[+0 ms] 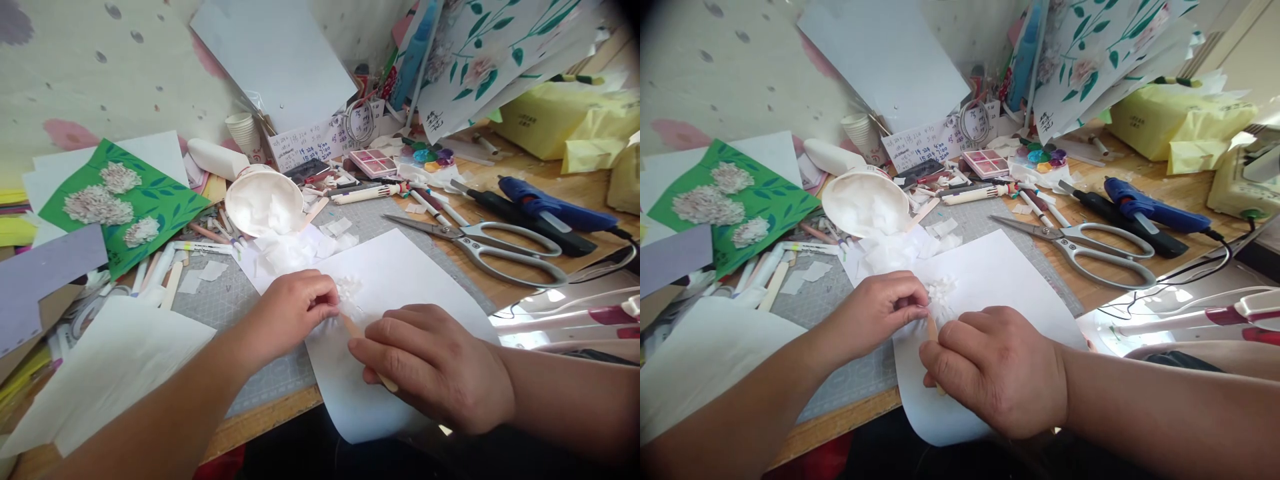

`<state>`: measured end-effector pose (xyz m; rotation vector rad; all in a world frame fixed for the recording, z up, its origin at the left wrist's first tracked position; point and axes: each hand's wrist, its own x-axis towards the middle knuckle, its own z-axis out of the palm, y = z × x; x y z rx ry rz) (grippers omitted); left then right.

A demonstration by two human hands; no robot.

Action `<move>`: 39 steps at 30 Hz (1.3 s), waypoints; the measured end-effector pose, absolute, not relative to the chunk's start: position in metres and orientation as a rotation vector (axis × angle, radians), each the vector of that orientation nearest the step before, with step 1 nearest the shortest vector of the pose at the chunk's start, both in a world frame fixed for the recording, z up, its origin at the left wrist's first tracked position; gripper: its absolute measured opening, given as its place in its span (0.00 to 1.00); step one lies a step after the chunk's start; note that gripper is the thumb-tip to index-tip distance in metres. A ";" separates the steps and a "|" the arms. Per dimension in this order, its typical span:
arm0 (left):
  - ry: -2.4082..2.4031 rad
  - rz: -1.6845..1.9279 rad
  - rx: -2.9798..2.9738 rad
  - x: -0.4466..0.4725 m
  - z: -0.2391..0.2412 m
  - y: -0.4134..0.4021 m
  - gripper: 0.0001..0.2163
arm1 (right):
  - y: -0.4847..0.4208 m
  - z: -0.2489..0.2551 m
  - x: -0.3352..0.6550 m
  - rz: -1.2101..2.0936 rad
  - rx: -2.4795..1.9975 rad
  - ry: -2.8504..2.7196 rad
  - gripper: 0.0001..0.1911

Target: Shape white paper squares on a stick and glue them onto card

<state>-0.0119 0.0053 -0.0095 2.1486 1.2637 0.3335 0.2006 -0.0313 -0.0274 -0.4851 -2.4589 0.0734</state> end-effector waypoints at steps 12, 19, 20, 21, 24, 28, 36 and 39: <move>1.191 0.338 2.194 -0.013 -0.013 0.007 0.05 | -0.029 -0.024 0.195 0.091 -0.532 -2.543 0.11; 1.204 0.359 2.222 -0.013 -0.014 0.006 0.03 | -0.032 -0.023 0.192 0.024 -0.565 -2.632 0.07; 1.211 0.368 2.224 -0.013 -0.014 0.006 0.02 | -0.032 -0.023 0.192 0.017 -0.559 -2.646 0.07; 1.222 0.378 2.225 -0.013 -0.014 0.005 0.02 | -0.032 -0.022 0.191 0.002 -0.551 -2.654 0.06; 1.251 0.420 2.229 -0.013 -0.014 0.003 0.02 | -0.033 -0.021 0.188 -0.067 -0.525 -2.646 0.05; 1.226 0.454 2.245 -0.012 -0.014 0.002 0.06 | -0.035 -0.021 0.185 -0.155 -0.509 -2.637 0.06; 1.153 0.415 2.327 -0.011 -0.018 -0.001 0.10 | -0.037 -0.022 0.180 -0.194 -0.516 -2.677 0.09; 1.134 0.378 2.382 -0.011 -0.018 -0.001 0.09 | -0.037 -0.023 0.179 -0.191 -0.514 -2.691 0.09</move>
